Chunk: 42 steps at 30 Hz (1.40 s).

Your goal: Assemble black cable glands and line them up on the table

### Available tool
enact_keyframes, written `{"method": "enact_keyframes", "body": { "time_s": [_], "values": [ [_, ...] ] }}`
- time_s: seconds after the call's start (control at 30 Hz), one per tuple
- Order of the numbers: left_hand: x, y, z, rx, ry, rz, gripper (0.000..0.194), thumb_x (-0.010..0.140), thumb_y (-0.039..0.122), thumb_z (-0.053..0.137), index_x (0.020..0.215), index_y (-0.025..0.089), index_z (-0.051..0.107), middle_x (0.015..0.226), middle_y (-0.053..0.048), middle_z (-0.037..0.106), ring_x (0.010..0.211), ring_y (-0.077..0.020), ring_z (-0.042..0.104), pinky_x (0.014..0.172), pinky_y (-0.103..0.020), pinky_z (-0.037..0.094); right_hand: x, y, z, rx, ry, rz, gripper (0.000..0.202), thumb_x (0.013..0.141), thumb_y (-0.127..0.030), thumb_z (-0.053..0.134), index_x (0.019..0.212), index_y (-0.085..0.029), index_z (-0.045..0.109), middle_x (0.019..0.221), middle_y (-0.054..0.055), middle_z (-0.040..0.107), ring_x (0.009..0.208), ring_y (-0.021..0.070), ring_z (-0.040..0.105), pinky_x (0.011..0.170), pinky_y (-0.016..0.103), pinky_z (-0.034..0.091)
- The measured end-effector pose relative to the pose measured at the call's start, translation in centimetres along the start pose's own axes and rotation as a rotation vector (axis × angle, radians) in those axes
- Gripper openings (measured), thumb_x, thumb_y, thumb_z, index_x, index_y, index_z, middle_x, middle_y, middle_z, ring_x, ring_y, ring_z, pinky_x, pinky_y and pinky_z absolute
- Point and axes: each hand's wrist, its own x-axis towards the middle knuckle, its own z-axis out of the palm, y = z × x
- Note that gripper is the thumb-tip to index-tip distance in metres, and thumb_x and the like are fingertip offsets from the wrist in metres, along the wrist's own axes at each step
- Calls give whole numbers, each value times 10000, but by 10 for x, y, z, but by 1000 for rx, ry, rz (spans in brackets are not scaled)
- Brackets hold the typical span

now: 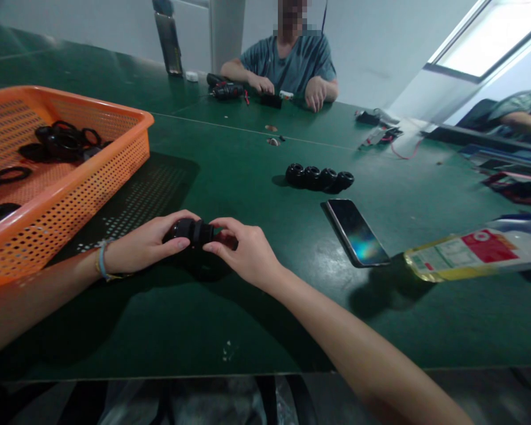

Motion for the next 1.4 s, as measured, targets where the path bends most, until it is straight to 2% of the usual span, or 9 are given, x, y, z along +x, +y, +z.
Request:
{"method": "enact_keyframes", "body": {
  "time_s": [0.3, 0.5, 0.67, 1.4],
  "values": [
    [0, 1, -1, -29, 6, -3, 481, 775, 471, 396, 1068, 107, 508, 796, -30, 564, 683, -168, 533, 626, -260, 413, 0, -1, -1, 1, 3, -16, 223, 774, -236, 630, 983, -165, 602, 748, 1, 667, 656, 126, 616, 640, 275, 502],
    [0, 1, 0, -50, 27, 6, 440, 777, 458, 403, 1046, 124, 503, 823, -28, 579, 715, -167, 543, 657, -263, 426, -2, -1, 1, 70, 15, -56, 344, 737, -180, 644, 1062, -196, 532, 760, -21, 650, 656, 118, 626, 660, 280, 522],
    [0, 0, 0, -37, 16, 7, 456, 777, 467, 402, 1060, 123, 504, 814, -28, 574, 697, -167, 534, 642, -264, 422, -2, 2, 2, 68, 31, -52, 292, 733, -150, 642, 1001, -212, 545, 748, -31, 653, 662, 116, 633, 665, 279, 519],
    [0, 1, -1, -14, 0, -2, 461, 786, 474, 394, 1074, 129, 496, 808, -28, 575, 692, -170, 544, 633, -261, 420, -2, 1, 0, 32, 7, -9, 267, 759, -200, 642, 1019, -192, 583, 720, -29, 664, 660, 119, 628, 666, 278, 511]
  ]
}}
